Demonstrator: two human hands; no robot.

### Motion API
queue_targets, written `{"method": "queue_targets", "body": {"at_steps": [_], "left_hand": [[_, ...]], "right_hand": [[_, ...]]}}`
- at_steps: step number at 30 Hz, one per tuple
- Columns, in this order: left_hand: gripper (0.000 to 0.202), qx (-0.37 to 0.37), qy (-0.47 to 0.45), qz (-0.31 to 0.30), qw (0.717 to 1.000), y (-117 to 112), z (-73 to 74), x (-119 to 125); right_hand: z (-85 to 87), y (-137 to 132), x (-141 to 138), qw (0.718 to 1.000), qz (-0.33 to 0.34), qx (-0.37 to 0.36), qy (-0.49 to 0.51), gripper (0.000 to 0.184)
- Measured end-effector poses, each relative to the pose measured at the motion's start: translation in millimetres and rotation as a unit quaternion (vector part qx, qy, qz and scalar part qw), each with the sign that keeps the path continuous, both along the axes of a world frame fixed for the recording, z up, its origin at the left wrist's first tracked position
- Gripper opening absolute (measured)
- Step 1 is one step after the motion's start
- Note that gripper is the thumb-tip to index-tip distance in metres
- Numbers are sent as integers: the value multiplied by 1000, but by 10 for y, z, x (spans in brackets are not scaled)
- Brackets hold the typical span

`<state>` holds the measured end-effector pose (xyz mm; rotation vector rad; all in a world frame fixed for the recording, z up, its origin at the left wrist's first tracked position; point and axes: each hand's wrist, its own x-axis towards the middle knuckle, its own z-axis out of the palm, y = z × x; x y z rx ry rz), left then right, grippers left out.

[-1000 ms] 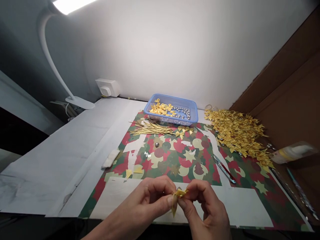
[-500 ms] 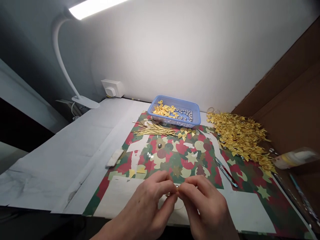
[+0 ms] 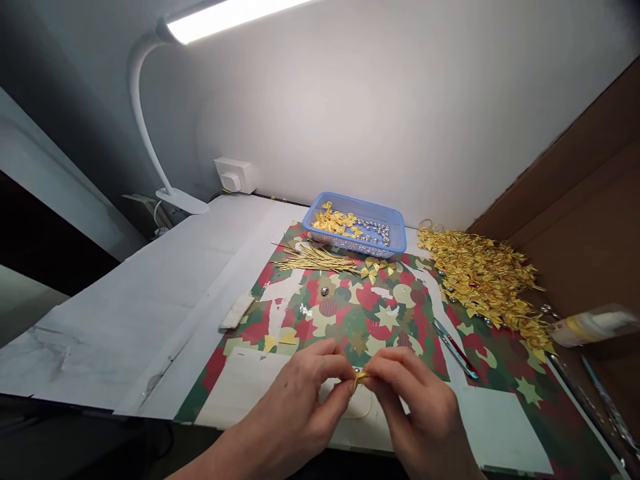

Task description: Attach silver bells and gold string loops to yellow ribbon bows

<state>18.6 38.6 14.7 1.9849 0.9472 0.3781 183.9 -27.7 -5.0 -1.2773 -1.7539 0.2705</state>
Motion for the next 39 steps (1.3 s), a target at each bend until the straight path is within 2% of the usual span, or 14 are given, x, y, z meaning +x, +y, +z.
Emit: {"method": "queue_targets", "body": {"at_steps": [3, 7, 11, 14, 17, 20, 24, 26, 32, 36, 39], "left_hand": [[25, 22, 5, -6, 1000, -15, 16, -10], [29, 29, 6, -3, 1000, -28, -3, -18], [31, 13, 7, -2, 1000, -20, -36, 5], [29, -1, 2, 3, 1000, -9, -31, 22], [29, 7, 0, 9, 1000, 4, -22, 21], [31, 32, 0, 7, 999, 16, -36, 21], [32, 52, 2, 5, 999, 23, -77, 39], [28, 63, 5, 9, 998, 24, -94, 44], [24, 112, 3, 27, 993, 26, -95, 2], [24, 203, -53, 51, 976, 40, -66, -44], [23, 190, -84, 60, 976, 74, 4, -87]], "right_hand": [[-97, -20, -41, 1000, -4, -2, -29, 24], [-167, 1, -126, 997, -11, 32, -73, 27], [-123, 56, -199, 990, -20, 111, -86, 30], [-57, 69, -207, 986, -39, 155, -42, 30], [6, 69, -161, 994, -34, 100, 26, 27], [30, 70, -129, 996, 0, 54, 72, 23], [-23, 28, -176, 983, 41, -13, 176, 18], [-47, -10, -202, 971, 24, -56, 232, 20], [-26, -71, -136, 927, -107, -108, 342, 22], [-98, -74, -119, 918, -95, -200, 330, 29], [-154, -61, -164, 915, -66, -228, 326, 29]]}}
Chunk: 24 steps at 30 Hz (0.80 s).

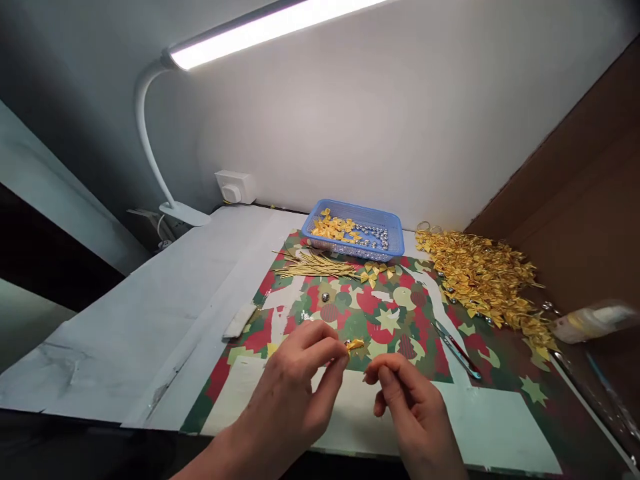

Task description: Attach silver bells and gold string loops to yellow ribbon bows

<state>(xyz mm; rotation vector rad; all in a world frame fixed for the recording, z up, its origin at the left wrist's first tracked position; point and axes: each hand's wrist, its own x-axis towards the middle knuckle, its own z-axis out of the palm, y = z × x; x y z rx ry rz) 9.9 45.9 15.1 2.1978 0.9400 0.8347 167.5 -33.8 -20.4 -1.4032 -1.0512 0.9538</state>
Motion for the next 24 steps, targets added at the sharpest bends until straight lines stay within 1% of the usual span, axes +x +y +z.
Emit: {"method": "queue_targets", "body": {"at_steps": [3, 6, 9, 11, 14, 17, 20, 24], "left_hand": [[21, -39, -10, -9, 999, 39, 125, -45], [20, -50, -16, -18, 998, 64, 260, -71], [18, -67, -5, -11, 998, 70, 346, -74], [17, -72, 1, -3, 997, 71, 368, -74], [14, -69, -1, -8, 998, 77, 367, -78], [14, -58, -9, -8, 998, 86, 353, -86], [14, -54, -7, 2, 999, 88, 343, -92], [15, -52, 9, 8, 999, 86, 338, -93]], "right_hand": [[14, 33, -50, 999, 17, 24, 19, 25], [82, 80, -86, 997, 37, 43, 44, 25], [160, 136, -118, 996, 60, 53, 41, 19], [198, 176, -142, 995, 72, 54, 40, 18], [218, 225, -178, 992, 82, 59, 69, 20], [197, 244, -191, 990, 75, 73, 90, 14], [157, 235, -178, 993, 59, 79, 70, 12], [96, 222, -157, 995, 46, 89, 25, 15]]}}
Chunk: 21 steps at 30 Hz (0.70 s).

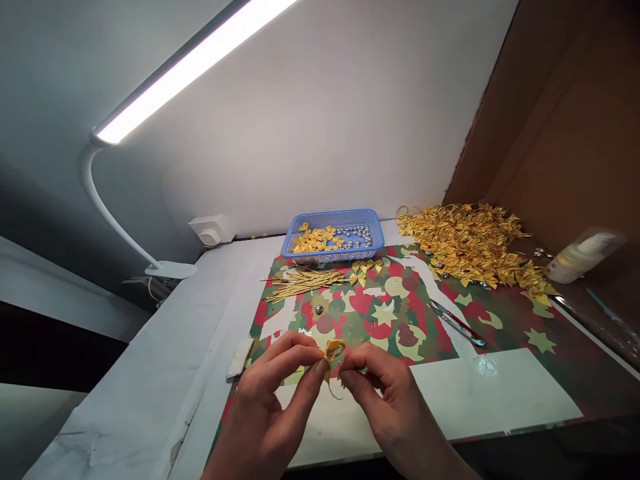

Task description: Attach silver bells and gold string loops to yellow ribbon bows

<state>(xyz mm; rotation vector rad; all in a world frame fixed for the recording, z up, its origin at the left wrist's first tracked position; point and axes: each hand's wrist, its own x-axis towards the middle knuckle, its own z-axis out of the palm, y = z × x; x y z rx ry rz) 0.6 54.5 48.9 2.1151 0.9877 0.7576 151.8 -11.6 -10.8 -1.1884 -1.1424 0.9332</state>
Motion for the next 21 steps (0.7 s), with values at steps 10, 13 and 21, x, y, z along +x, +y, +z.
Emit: {"method": "queue_targets", "body": {"at_steps": [10, 13, 21], "left_hand": [[18, 59, 41, -11, 997, 2, -96, 33], [17, 127, 65, 2, 990, 49, -159, 14], [17, 161, 90, 88, 979, 186, -258, -107]], "right_hand": [[-1, 97, -71, 971, -98, 206, -74, 18], [-26, 113, -198, 973, -61, 217, 51, 15], [-5, -147, -360, 965, -51, 86, 244, 29]]}}
